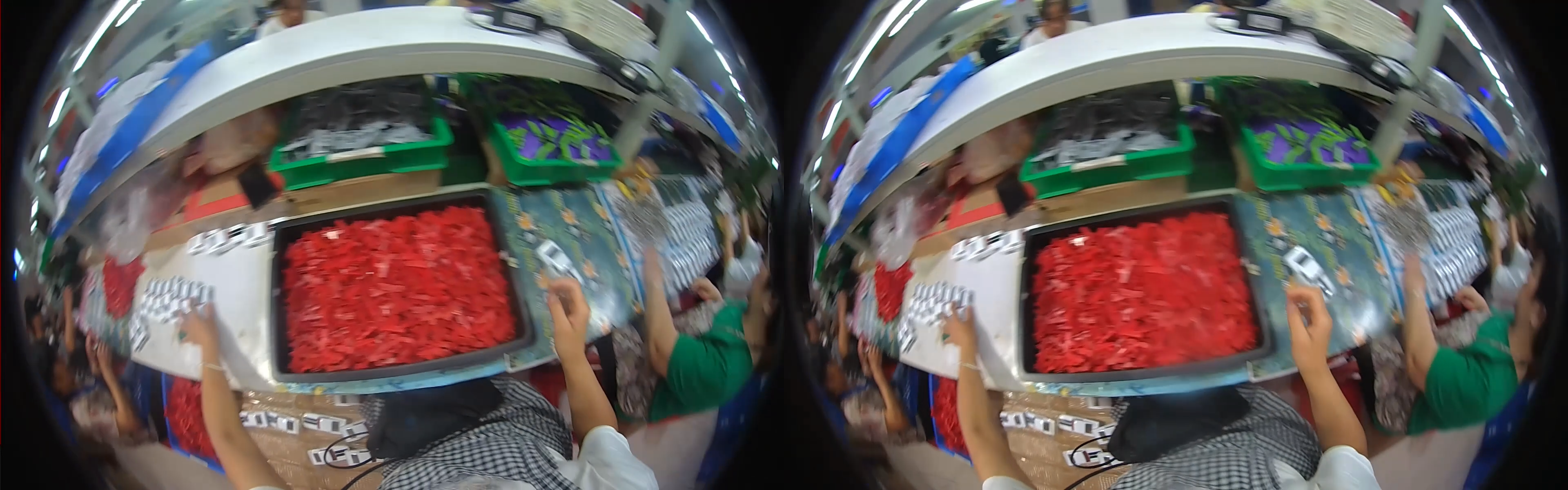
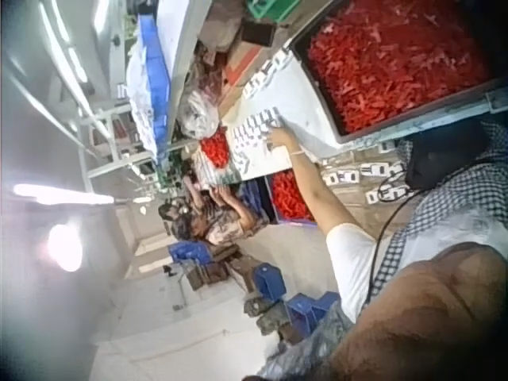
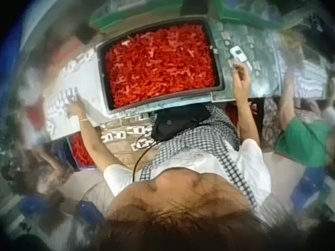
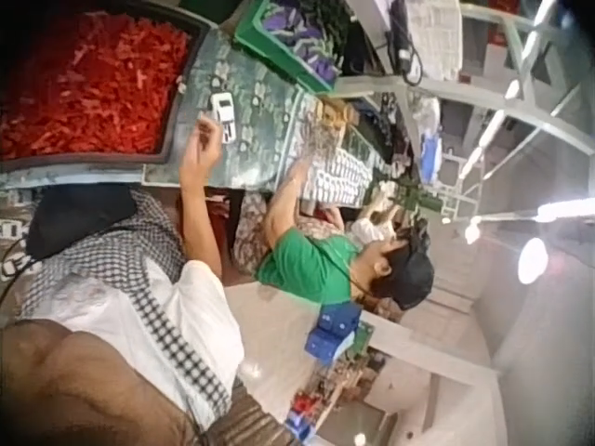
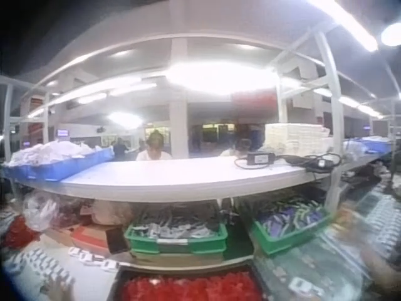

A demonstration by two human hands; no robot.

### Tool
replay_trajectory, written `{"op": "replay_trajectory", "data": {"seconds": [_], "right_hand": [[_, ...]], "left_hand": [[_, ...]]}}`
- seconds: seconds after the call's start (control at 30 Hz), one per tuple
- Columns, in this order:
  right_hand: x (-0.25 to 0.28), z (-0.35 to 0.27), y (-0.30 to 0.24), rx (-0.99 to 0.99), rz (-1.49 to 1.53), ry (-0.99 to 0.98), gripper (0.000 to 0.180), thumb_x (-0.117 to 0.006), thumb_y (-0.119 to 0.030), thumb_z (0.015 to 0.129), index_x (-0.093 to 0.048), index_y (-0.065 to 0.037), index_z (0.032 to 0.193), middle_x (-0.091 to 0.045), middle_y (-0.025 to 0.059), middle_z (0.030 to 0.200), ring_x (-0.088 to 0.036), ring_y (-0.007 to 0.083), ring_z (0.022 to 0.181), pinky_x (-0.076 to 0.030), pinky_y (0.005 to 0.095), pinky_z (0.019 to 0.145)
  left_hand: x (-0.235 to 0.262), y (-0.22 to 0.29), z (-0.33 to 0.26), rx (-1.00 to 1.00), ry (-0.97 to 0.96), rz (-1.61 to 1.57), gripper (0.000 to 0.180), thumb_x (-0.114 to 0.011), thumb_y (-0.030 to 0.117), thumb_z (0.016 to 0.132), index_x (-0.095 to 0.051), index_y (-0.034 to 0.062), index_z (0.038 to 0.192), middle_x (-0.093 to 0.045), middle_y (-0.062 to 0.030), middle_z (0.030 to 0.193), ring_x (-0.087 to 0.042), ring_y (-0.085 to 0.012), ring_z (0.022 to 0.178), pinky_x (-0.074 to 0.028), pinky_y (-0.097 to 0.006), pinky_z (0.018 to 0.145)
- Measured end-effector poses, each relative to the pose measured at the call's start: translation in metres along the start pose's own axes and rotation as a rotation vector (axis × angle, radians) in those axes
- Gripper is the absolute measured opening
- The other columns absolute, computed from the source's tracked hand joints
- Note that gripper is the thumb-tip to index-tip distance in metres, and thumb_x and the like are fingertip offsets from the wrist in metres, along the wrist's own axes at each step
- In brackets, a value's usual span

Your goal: The person assembles toy cars by taking car shells and inserting plastic parts into each one by hand before placing the assembled car bodies on the table.

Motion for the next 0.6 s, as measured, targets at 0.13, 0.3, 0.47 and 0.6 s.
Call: {"op": "replay_trajectory", "data": {"seconds": [0.13, 0.3, 0.47, 0.6], "right_hand": [[0.05, 0.01, 0.044, 0.066, -0.452, 0.1, 0.027, -0.057, 0.002, 0.081, -0.055, -0.002, 0.108, -0.049, 0.0149, 0.117, -0.048, 0.03, 0.114, -0.04, 0.037, 0.094], [0.06, 0.01, 0.1, 0.088, -0.74, 0.114, 0.055, -0.065, -0.009, 0.078, -0.044, -0.003, 0.129, -0.04, 0.0237, 0.132, -0.041, 0.0385, 0.122, -0.03, 0.0457, 0.105], [0.045, 0.011, 0.124, 0.035, -0.78, 0.086, 0.055, -0.062, -0.009, 0.079, -0.044, -0.004, 0.13, -0.047, 0.0196, 0.13, -0.04, 0.0377, 0.125, -0.026, 0.0478, 0.106], [0.03, 0.016, 0.118, 0.084, -0.706, 0.05, 0.051, -0.061, -0.008, 0.081, -0.045, -0.003, 0.129, -0.047, 0.021, 0.129, -0.04, 0.0383, 0.124, -0.026, 0.0483, 0.106]], "left_hand": [[0.047, 0.027, 0.008, -0.191, 0.293, -0.256, 0.061, -0.066, 0.042, 0.084, -0.045, 0.0196, 0.137, -0.031, -0.022, 0.145, -0.029, -0.0409, 0.133, -0.028, -0.064, 0.1], [0.276, 0.19, -0.16, -0.79, -0.123, -1.47, 0.035, -0.046, 0.007, 0.094, -0.049, -0.0023, 0.128, -0.053, -0.0159, 0.127, -0.05, -0.0241, 0.12, -0.039, -0.036, 0.099], [0.444, 0.241, -0.315, -1.578, -0.608, -2.072, 0.023, -0.046, 0.027, 0.099, -0.054, 0.0079, 0.091, -0.055, -0.0102, 0.096, -0.056, -0.0318, 0.096, -0.05, -0.052, 0.088], [0.515, 0.244, -0.364, -1.366, -1.27, -2.742, 0.028, -0.06, 0.025, 0.09, -0.064, -0.0019, 0.095, -0.064, -0.0156, 0.092, -0.062, -0.0197, 0.082, -0.051, -0.037, 0.075]]}}
Point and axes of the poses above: each hand's wrist, its own z-axis towards the middle knuckle, its own x-axis out of the back of the hand, y = z × x, the point moved 9 cm from there along z, towards the middle knuckle
